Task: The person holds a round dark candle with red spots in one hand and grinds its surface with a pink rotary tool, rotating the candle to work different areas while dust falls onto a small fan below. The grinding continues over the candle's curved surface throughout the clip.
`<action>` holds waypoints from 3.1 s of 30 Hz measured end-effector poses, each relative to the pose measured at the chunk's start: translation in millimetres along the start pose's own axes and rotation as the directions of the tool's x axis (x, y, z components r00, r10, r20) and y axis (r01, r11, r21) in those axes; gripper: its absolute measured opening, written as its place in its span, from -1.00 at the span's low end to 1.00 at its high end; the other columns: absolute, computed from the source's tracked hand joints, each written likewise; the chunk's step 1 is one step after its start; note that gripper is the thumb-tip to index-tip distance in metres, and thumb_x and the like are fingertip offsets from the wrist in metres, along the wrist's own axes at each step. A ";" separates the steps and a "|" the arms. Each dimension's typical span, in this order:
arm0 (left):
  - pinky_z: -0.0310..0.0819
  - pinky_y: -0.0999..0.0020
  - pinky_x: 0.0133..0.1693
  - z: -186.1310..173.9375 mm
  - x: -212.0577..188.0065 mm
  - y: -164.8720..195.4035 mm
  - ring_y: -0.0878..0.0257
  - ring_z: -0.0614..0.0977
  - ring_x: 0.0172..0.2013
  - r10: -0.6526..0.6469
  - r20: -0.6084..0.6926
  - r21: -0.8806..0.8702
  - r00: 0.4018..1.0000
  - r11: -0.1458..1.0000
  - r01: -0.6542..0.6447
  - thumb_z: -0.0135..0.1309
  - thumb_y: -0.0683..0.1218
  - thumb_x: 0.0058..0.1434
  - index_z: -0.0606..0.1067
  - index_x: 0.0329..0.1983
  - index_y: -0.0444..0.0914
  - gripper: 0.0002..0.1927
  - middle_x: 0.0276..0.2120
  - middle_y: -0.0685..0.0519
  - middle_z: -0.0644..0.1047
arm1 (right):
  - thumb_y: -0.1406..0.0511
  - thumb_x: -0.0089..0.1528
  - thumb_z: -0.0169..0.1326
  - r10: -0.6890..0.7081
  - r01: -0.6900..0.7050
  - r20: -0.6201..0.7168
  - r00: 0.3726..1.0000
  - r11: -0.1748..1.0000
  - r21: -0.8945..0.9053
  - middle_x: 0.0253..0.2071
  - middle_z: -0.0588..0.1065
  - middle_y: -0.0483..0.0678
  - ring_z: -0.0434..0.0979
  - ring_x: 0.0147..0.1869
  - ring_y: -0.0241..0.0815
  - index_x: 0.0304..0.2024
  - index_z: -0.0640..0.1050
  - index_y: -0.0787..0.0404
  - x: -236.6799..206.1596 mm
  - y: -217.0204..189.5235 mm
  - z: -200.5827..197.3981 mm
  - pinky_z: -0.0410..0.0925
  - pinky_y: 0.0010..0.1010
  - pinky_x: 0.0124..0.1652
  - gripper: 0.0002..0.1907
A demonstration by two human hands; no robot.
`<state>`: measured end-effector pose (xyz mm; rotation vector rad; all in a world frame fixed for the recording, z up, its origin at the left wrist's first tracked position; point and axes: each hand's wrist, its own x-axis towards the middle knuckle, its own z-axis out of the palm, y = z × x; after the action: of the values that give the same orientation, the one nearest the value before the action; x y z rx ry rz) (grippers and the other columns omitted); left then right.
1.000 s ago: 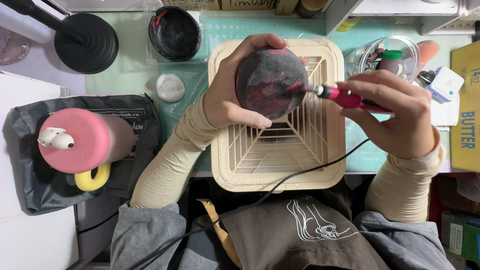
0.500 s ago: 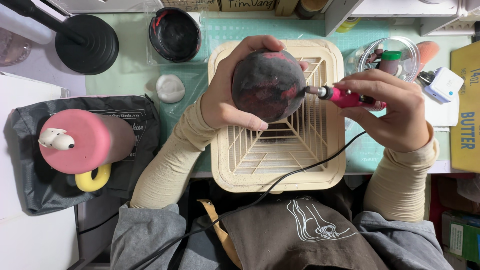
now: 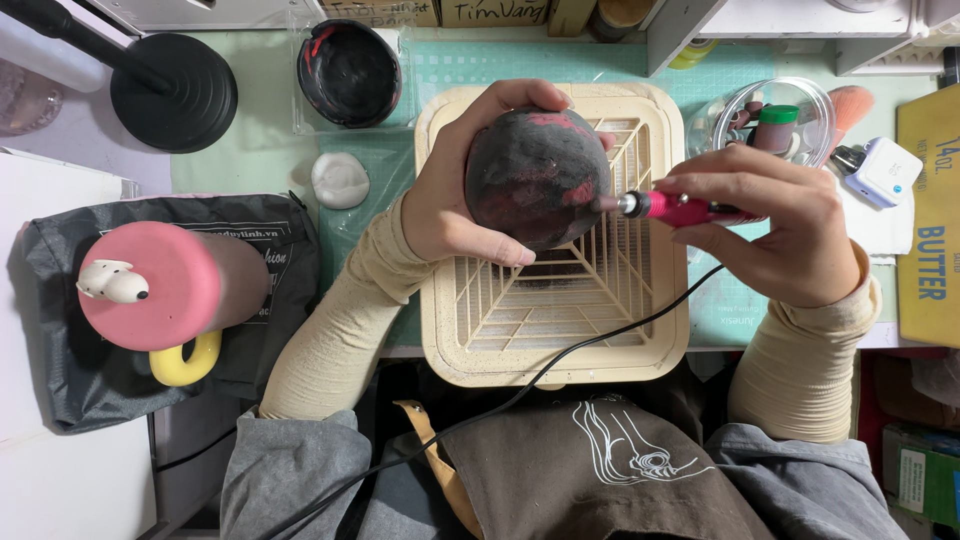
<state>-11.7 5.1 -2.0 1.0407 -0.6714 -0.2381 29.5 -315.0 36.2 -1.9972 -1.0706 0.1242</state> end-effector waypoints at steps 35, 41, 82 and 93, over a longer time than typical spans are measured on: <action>0.28 0.34 0.42 0.1 0.6 -10.7 0.21 0.46 0.29 0.011 -0.064 0.091 0.998 0.996 -0.006 0.40 -0.37 0.08 0.12 0.44 -0.25 -0.05 0.30 -0.12 0.41 | 0.48 0.14 0.31 -0.001 -0.022 -0.099 0.995 0.971 -0.240 -0.06 0.59 0.06 0.67 -0.10 -0.14 0.03 0.60 0.30 -9.5 -29.1 19.1 0.54 -0.43 -0.16 -0.61; 0.28 0.34 0.42 -0.3 0.5 -10.7 0.21 0.46 0.29 0.005 -0.065 0.087 0.998 0.996 0.001 0.40 -0.37 0.08 0.11 0.44 -0.25 -0.05 0.30 -0.13 0.40 | 0.49 0.15 0.30 0.001 -0.028 -0.119 0.993 0.973 -0.227 -0.04 0.58 0.06 0.67 -0.07 -0.13 0.04 0.60 0.30 -9.3 -30.4 20.3 0.56 -0.42 -0.11 -0.62; 0.26 0.32 0.44 -0.2 0.7 -12.0 0.19 0.45 0.30 0.009 -0.077 0.073 0.997 0.997 -0.003 0.42 -0.35 0.08 0.11 0.44 -0.25 -0.04 0.31 -0.15 0.40 | 0.46 0.15 0.34 0.017 -0.065 -0.164 0.986 0.953 -0.296 -0.06 0.59 0.05 0.65 -0.10 -0.15 0.07 0.62 0.26 -12.5 -36.0 23.4 0.52 -0.46 -0.18 -0.59; 0.26 0.31 0.43 0.5 0.7 -12.1 0.18 0.45 0.30 -0.003 -0.089 0.052 0.996 0.999 0.008 0.41 -0.35 0.07 0.11 0.44 -0.25 -0.04 0.30 -0.13 0.40 | 0.49 0.17 0.30 0.031 -0.078 -0.183 0.983 0.965 -0.251 -0.05 0.58 0.05 0.66 -0.09 -0.15 0.08 0.61 0.26 -12.0 -37.8 25.6 0.55 -0.49 -0.18 -0.59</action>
<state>-10.0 -1.6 -11.9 1.0969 -0.5970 -0.1790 -13.6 -297.1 43.6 -2.2233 -0.9555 -0.1703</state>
